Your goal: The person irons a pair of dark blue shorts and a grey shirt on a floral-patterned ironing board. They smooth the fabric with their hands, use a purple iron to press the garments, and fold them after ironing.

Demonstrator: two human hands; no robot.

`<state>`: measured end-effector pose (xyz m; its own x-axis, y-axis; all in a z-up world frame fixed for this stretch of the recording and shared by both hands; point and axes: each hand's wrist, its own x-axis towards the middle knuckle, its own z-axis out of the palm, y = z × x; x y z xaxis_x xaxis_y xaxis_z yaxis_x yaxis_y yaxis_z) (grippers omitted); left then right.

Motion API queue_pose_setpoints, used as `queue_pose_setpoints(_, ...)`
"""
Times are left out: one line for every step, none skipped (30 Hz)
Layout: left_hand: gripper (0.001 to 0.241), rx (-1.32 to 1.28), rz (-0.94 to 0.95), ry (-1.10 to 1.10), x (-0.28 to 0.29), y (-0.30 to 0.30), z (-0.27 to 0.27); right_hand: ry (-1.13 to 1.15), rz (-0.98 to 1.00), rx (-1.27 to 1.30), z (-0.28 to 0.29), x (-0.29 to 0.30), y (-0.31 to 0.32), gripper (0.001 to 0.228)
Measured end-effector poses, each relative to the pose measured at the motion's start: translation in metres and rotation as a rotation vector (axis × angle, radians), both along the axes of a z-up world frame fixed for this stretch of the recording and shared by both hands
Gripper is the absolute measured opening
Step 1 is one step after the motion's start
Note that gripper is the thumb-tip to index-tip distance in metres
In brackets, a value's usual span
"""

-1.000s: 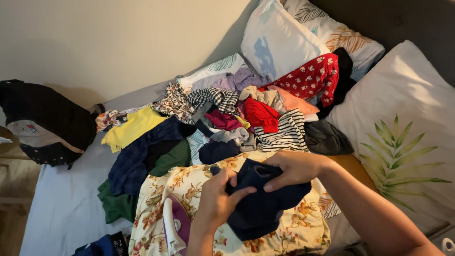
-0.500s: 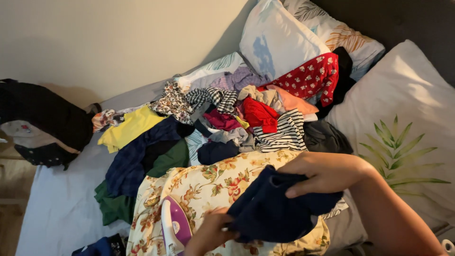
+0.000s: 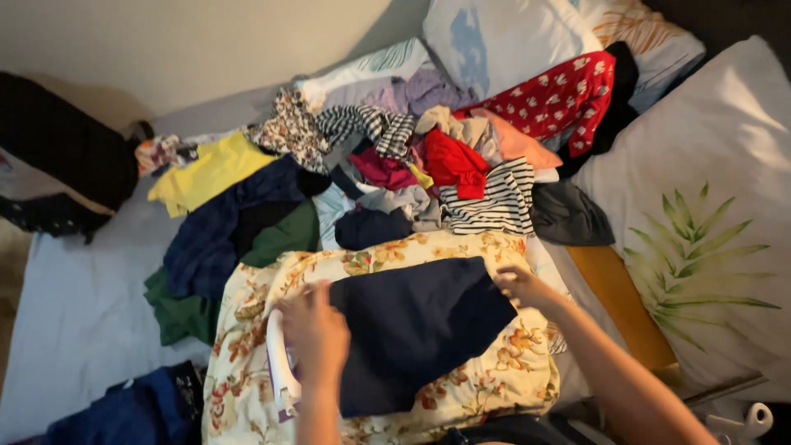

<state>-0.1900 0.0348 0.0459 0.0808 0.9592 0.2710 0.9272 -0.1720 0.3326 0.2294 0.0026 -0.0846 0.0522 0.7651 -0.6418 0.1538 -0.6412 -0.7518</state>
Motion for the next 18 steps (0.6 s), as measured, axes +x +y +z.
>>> queue_pose_setpoints(0.046, -0.001, -0.033, 0.000, 0.016, -0.007, -0.012, -0.123, -0.042, 0.015, -0.030, -0.002, -0.004, 0.063)
queue_pose_setpoints(0.047, 0.000, -0.066, 0.001, 0.032, -0.014, -0.024, -0.244, -0.084, 0.033, -0.060, -0.004, -0.009, 0.063)
queue_pose_setpoints(0.047, -0.007, -0.061, 0.001, 0.043, -0.027, -0.039, -0.243, -0.078, 0.026, -0.057, -0.013, -0.010, 0.063)
queue_pose_setpoints(0.051, -0.023, -0.078, 0.023, 0.053, -0.039, -0.054, -0.375, -0.096, 0.097, -0.053, -0.021, -0.012, 0.065)
queue_pose_setpoints(0.054, -0.039, -0.095, 0.044, 0.064, -0.051, -0.069, -0.506, -0.112, 0.170, -0.050, -0.029, -0.013, 0.067)
queue_pose_setpoints(0.054, -0.046, -0.096, 0.043, 0.060, -0.059, -0.082, -0.506, -0.111, 0.164, -0.042, -0.038, -0.016, 0.067)
queue_pose_setpoints(0.060, -0.077, -0.088, 0.069, 0.055, -0.067, -0.096, -0.620, -0.094, 0.178, -0.033, -0.048, -0.018, 0.068)
queue_pose_setpoints(0.066, -0.103, -0.078, 0.090, 0.053, -0.073, -0.109, -0.737, -0.075, 0.198, -0.023, -0.054, -0.017, 0.070)
queue_pose_setpoints(0.066, -0.104, -0.078, 0.085, 0.043, -0.073, -0.112, -0.742, -0.073, 0.197, -0.022, -0.054, -0.017, 0.070)
queue_pose_setpoints(0.071, -0.130, -0.032, 0.100, 0.032, -0.075, -0.116, -0.786, -0.061, 0.186, -0.021, -0.054, -0.016, 0.067)
queue_pose_setpoints(0.076, -0.156, 0.013, 0.114, 0.021, -0.077, -0.119, -0.831, -0.049, 0.176, -0.020, -0.055, -0.016, 0.064)
queue_pose_setpoints(0.076, -0.160, 0.027, 0.113, 0.012, -0.077, -0.121, -0.830, -0.035, 0.179, -0.027, -0.052, -0.015, 0.064)
queue_pose_setpoints(0.076, -0.120, 0.035, 0.077, 0.004, -0.077, -0.123, -0.834, -0.057, 0.198, -0.034, -0.049, -0.014, 0.062)
queue_pose_setpoints(0.075, -0.083, 0.047, 0.045, -0.007, -0.078, -0.123, -0.833, -0.076, 0.215, -0.042, -0.049, -0.014, 0.060)
queue_pose_setpoints(0.075, -0.089, 0.063, 0.047, -0.009, -0.084, -0.120, -0.828, -0.059, 0.216, -0.044, -0.045, -0.014, 0.060)
queue_pose_setpoints(0.071, -0.061, 0.056, -0.047, -0.011, -0.089, -0.116, -0.837, -0.079, 0.231, -0.047, -0.042, -0.016, 0.059)
queue_pose_setpoints(0.066, -0.031, 0.050, -0.141, -0.011, -0.095, -0.113, -0.846, -0.099, 0.246, -0.049, -0.037, -0.017, 0.057)
queue_pose_setpoints(0.066, -0.036, 0.060, -0.138, -0.011, -0.102, -0.114, -0.842, -0.088, 0.244, -0.048, -0.035, -0.019, 0.057)
